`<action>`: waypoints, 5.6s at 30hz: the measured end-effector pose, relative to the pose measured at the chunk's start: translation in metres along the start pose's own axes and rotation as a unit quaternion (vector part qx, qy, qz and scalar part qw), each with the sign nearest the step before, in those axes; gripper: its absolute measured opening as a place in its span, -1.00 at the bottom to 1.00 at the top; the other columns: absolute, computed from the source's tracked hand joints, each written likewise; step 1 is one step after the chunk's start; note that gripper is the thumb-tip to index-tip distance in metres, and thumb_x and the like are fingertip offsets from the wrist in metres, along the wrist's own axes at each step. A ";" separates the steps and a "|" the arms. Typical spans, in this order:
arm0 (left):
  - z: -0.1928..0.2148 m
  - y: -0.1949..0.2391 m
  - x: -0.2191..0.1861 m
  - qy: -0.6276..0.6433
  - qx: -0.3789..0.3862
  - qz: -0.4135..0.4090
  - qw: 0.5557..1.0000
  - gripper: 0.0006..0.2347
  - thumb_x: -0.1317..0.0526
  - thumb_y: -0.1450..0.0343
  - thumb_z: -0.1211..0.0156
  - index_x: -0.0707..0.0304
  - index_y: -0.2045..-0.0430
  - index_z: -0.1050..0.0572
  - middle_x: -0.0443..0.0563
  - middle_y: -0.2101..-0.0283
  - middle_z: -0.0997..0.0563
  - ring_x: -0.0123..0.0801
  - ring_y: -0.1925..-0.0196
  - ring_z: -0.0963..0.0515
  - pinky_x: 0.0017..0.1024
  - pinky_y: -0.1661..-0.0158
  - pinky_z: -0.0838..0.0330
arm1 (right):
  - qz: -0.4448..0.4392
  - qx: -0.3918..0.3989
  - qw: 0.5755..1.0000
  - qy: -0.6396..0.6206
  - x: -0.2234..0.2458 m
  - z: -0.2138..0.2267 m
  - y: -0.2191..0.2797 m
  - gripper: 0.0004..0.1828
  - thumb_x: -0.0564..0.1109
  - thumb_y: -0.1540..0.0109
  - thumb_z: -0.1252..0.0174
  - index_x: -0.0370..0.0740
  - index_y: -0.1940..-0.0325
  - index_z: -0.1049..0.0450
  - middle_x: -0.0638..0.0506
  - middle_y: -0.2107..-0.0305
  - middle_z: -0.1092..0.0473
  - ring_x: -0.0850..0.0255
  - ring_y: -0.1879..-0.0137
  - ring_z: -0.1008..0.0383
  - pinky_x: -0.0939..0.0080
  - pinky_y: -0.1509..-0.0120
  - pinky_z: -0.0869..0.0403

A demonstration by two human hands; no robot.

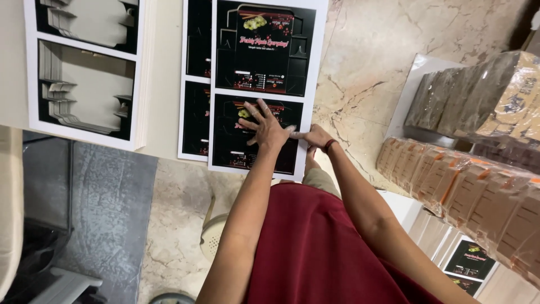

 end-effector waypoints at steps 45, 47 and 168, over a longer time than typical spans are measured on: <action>-0.001 -0.047 0.009 0.017 -0.036 0.030 0.999 0.07 -0.11 -0.37 -0.36 0.35 -0.47 0.46 0.48 -0.48 0.63 0.82 -0.41 0.47 0.84 0.00 0.09 | 0.100 -0.183 0.952 0.226 0.040 -0.038 0.016 -0.50 0.00 -0.11 -0.33 -0.54 0.12 -0.49 -0.45 0.25 -0.48 -0.36 -0.01 -0.54 -0.26 -0.03 -0.57; -0.005 -0.041 0.012 0.013 -0.027 0.034 0.999 0.06 -0.10 -0.38 -0.36 0.35 -0.47 0.46 0.48 -0.48 0.63 0.81 -0.41 0.47 0.84 -0.01 0.08 | 0.095 -0.151 0.967 0.181 0.030 -0.034 0.018 -0.43 0.07 -0.09 -0.36 -0.52 0.08 -0.50 -0.46 0.22 -0.48 -0.35 -0.03 -0.54 -0.26 -0.04 -0.54; 0.047 -0.125 -0.108 0.099 -0.122 0.158 0.975 0.04 -0.20 -0.41 -0.29 0.10 -0.50 0.50 0.37 -0.50 0.66 0.69 -0.44 0.54 0.97 0.13 0.31 | 0.362 0.280 0.705 0.542 0.276 0.060 -0.018 -0.47 0.20 -0.18 -0.27 -0.28 0.65 -0.47 -0.21 0.69 -0.43 -0.23 0.45 -0.48 -0.10 0.25 -0.48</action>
Point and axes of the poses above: each hand's wrist, its own y-axis away from the middle knuckle, its own z-axis out of the back of the hand, x = y × z, the point moved 5 cm from there along -y, towards the middle knuckle
